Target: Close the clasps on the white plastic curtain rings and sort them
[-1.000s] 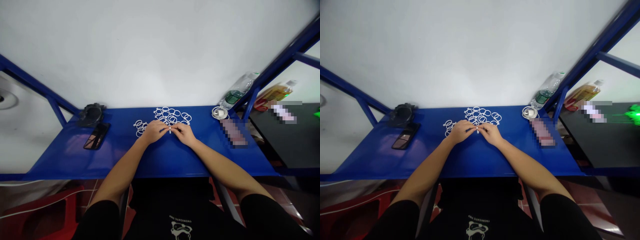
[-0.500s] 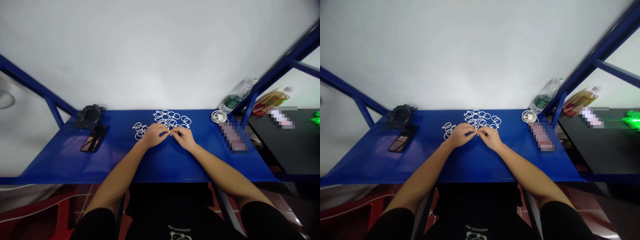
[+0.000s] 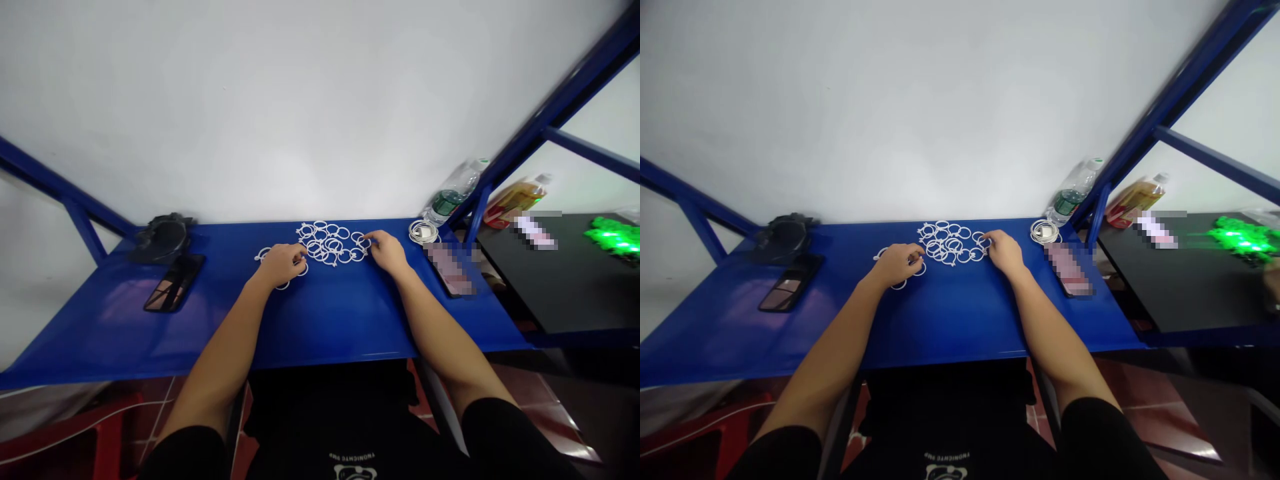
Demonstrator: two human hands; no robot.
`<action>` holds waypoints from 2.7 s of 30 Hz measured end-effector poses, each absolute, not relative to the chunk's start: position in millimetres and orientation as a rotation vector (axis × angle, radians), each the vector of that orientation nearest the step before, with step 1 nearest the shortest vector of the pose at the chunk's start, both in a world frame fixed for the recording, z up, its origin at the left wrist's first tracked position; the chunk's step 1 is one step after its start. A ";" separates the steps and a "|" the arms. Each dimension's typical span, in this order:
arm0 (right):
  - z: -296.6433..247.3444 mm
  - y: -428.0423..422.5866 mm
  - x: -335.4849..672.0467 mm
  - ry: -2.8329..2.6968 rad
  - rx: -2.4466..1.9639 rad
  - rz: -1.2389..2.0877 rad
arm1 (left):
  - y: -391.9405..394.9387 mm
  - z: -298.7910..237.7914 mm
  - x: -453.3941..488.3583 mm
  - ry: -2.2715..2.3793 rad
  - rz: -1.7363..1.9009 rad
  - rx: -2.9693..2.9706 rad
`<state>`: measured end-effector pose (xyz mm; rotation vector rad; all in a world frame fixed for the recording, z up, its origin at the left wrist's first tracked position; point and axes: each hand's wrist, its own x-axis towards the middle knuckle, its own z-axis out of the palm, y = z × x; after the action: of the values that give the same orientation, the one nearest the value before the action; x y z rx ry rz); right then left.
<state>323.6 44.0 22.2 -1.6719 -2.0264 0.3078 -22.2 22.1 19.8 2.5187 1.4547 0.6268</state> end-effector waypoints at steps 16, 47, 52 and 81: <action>20.2 40.6 318.3 -1.858 -1.497 0.218 | 27.1 23.7 -53.2 1.774 0.390 2.291; 16.5 -17.3 248.9 -1.794 -0.988 0.852 | -6.2 24.6 28.9 1.095 1.003 2.540; 13.3 -15.2 245.3 -1.664 -0.967 0.968 | -5.0 25.1 30.5 1.057 1.027 2.568; 28.7 32.3 308.4 -2.234 -1.458 0.362 | 29.7 26.4 -70.5 1.812 0.568 2.292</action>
<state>308.4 32.3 28.7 -1.4578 -2.2342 0.3620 -70.5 29.7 26.4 2.2918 1.8117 0.5676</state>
